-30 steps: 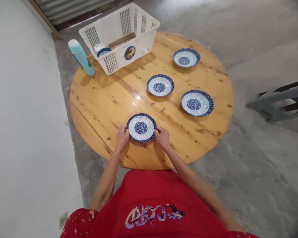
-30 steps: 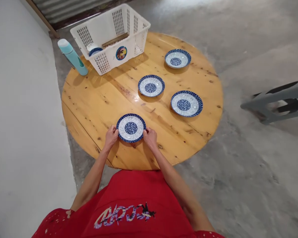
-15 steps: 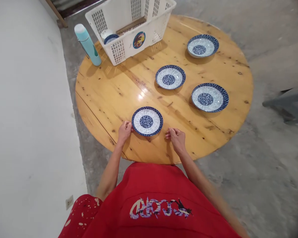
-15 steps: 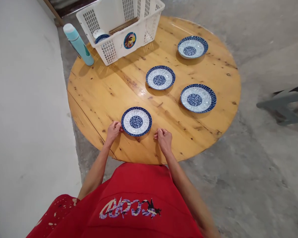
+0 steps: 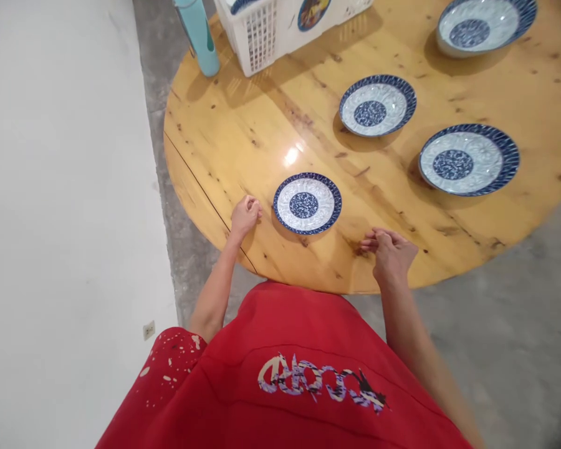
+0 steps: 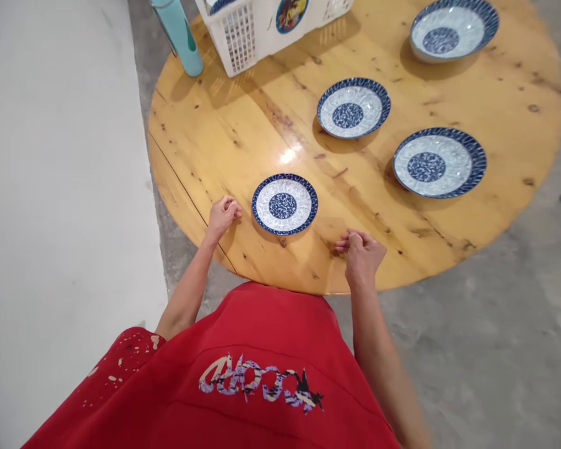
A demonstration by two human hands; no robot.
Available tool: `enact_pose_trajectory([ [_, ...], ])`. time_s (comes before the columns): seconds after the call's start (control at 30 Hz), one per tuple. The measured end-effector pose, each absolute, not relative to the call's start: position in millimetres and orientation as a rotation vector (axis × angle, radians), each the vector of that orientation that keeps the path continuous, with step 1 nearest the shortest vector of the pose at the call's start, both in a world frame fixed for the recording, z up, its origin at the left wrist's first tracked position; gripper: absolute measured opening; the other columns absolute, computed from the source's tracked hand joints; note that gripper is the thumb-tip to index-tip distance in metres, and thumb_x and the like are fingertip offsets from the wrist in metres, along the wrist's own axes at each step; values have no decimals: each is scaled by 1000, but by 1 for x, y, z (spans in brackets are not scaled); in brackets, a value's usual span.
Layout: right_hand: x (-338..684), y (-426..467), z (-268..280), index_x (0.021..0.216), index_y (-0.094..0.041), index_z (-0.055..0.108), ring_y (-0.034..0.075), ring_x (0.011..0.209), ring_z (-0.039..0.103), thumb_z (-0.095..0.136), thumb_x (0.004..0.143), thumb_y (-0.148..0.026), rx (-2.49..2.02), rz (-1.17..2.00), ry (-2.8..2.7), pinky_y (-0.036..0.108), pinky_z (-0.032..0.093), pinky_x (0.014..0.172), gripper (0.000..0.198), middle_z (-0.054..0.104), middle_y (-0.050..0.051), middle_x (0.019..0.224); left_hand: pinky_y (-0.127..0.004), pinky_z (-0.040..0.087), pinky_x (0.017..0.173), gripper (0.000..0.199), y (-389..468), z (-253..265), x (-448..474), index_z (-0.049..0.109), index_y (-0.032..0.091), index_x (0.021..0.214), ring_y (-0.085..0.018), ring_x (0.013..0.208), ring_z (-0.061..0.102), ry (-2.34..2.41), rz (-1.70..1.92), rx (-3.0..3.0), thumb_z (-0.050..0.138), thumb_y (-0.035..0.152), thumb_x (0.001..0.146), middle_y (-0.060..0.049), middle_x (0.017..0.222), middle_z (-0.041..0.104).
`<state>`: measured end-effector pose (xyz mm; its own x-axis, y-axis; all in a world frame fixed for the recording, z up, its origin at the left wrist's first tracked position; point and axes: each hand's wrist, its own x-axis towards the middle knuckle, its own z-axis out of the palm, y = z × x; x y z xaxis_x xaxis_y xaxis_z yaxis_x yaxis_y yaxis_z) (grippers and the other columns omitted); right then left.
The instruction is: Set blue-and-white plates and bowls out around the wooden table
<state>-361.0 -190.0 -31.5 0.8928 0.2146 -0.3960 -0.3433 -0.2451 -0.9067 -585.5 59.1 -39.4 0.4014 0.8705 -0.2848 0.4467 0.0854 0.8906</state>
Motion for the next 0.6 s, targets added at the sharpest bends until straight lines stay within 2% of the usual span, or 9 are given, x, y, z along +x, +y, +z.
enact_pose_trajectory([
  [0.2, -362, -193, -14, 79, -11, 68, 9, 45, 56, 55, 74, -12, -1760, 447, 155, 21, 48, 47, 13, 65, 2, 66, -23, 53, 61, 10, 45, -44, -586, 54, 19, 85, -12, 62, 67, 1162, 422, 1505, 51, 25, 93, -2, 76, 68],
  [0.4, -351, -221, -5, 77, -15, 67, 11, 49, 59, 53, 76, -10, -1835, 318, 183, 22, 50, 49, 15, 65, 3, 66, -22, 53, 61, 10, 42, -53, -603, 55, 18, 86, -11, 62, 66, 1216, 451, 1461, 52, 25, 93, -3, 77, 68],
  [0.6, -345, -222, -10, 78, -15, 67, 11, 49, 58, 51, 77, -9, -1864, 358, 188, 23, 49, 51, 17, 64, 3, 67, -20, 51, 59, 14, 31, -44, -591, 54, 19, 85, -10, 62, 66, 1191, 431, 1455, 50, 27, 95, -2, 76, 68],
])
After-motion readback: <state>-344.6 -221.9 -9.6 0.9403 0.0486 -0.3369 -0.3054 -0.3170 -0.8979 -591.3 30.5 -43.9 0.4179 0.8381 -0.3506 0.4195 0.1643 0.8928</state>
